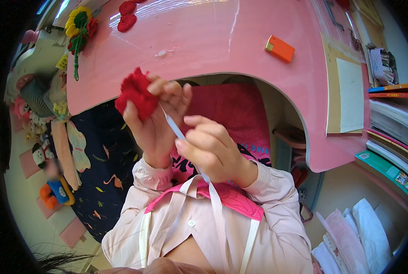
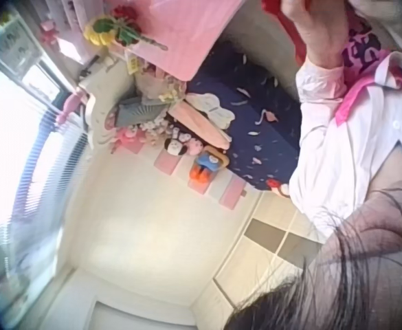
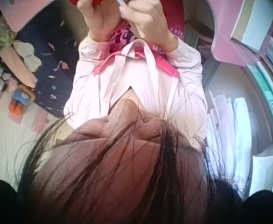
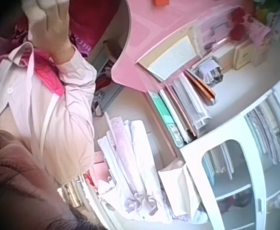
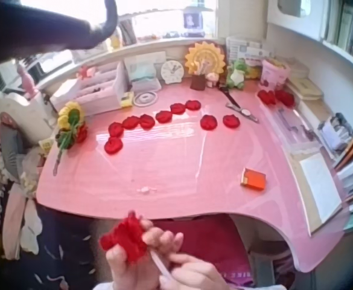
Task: The person assembles a red artificial rose by hand, using a white plastic tool to shape and secure individual petals. They pick up pre-cut red petal pieces from a pink table and wrap them around a central bud, gradually building the flower's volume and shape.
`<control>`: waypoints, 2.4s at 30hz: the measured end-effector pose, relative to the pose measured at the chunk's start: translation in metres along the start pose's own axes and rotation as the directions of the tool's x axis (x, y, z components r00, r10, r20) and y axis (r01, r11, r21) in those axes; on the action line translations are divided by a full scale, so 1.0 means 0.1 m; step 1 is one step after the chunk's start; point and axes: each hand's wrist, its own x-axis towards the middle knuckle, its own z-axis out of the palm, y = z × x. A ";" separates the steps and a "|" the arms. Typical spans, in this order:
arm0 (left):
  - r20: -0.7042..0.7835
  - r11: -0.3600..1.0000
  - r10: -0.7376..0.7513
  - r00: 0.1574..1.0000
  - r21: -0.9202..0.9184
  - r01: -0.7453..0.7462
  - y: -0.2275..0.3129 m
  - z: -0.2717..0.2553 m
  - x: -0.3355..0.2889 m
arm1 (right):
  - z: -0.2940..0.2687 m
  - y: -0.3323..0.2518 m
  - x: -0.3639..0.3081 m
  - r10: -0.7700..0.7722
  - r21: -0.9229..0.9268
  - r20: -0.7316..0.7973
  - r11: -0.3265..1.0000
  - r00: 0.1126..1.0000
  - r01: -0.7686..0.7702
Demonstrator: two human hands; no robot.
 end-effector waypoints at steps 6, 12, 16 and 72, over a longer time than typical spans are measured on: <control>0.077 0.983 0.044 0.996 0.176 -0.057 0.13 -0.10 0.02 | -0.20 -0.02 0.10 0.177 0.096 0.055 0.979 0.983 -0.181; 0.170 0.936 0.094 0.981 0.322 -0.146 -0.05 -0.11 -0.03 | 0.21 0.02 0.19 0.499 0.640 0.049 0.649 0.865 -0.410; 0.140 0.849 0.148 0.979 0.490 -0.198 -0.08 -0.10 -0.03 | 0.22 -0.02 0.15 0.484 0.682 0.007 0.638 0.875 -0.359; 0.204 0.359 0.032 0.979 0.911 -0.201 0.16 0.39 -0.09 | -0.23 0.23 0.16 0.465 0.507 0.192 0.707 0.864 -0.493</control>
